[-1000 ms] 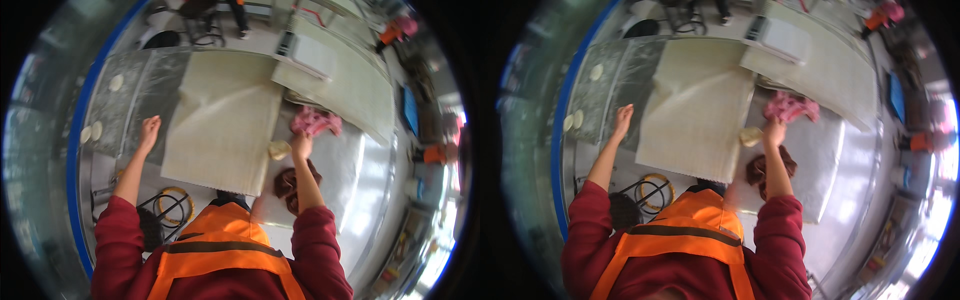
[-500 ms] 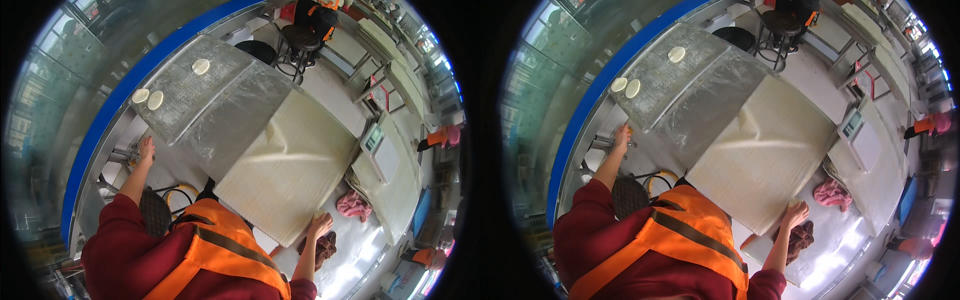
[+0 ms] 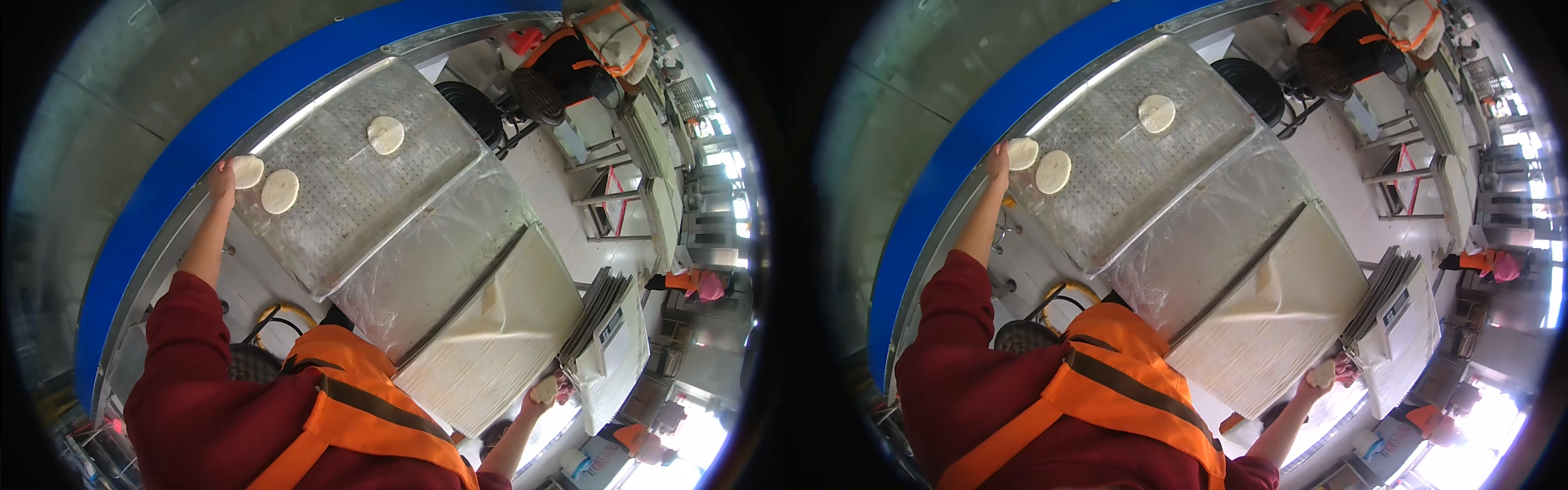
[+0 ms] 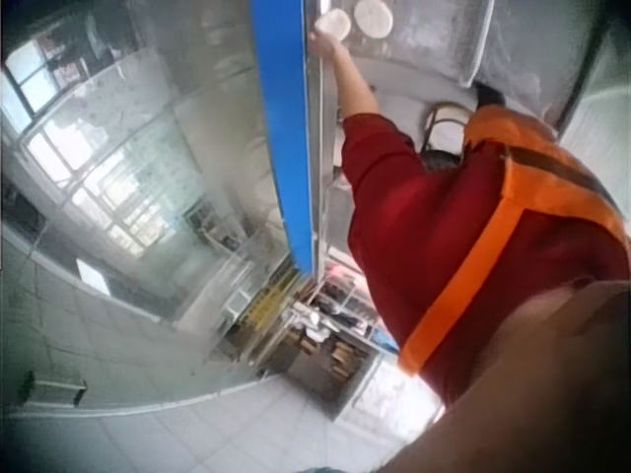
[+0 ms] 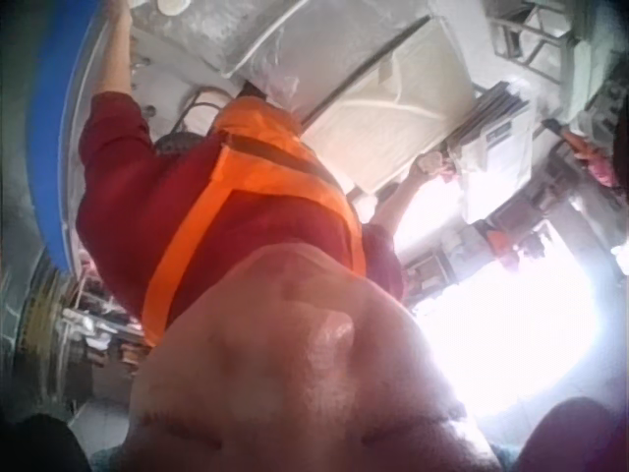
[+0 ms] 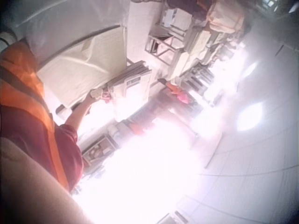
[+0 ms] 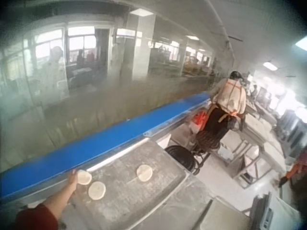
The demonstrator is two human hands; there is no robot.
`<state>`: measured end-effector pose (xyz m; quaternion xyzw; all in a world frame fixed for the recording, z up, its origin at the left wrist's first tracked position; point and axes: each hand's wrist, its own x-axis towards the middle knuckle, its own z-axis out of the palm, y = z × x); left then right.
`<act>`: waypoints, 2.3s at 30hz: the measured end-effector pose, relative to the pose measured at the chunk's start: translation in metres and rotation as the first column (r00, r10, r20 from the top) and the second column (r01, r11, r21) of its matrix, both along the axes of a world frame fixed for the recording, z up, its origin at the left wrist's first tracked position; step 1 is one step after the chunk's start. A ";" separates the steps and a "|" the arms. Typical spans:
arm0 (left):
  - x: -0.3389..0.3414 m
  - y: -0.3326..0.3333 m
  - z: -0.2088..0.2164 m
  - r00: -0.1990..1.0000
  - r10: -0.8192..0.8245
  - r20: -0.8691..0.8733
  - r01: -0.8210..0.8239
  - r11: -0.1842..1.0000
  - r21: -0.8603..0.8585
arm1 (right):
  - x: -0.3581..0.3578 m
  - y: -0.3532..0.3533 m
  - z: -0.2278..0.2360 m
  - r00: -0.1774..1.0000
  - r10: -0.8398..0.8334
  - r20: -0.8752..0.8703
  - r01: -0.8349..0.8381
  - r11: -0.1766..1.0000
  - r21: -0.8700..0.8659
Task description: The person fills round dough pieces with a reddish filling, pleats them closed, and places the finished buns on a tray. They then wipe the work surface with a cloth and move trays around the kitchen.
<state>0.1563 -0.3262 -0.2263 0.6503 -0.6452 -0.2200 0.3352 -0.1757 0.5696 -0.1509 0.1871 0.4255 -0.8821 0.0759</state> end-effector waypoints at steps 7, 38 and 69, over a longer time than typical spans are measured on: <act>0.013 -0.012 0.011 0.977 -0.204 -0.058 0.210 0.968 0.134 | -0.102 -0.381 -0.024 0.510 0.849 -0.139 -0.860 0.500 -0.103; -0.009 0.073 0.034 0.880 -0.285 -0.381 0.475 0.576 0.665 | 0.037 -0.619 -0.008 0.624 0.767 0.148 -0.779 0.596 0.196; -0.046 0.071 -0.005 0.843 -0.192 -0.502 0.490 0.660 0.570 | 0.193 -0.159 0.020 0.898 0.060 0.437 -0.266 0.863 0.430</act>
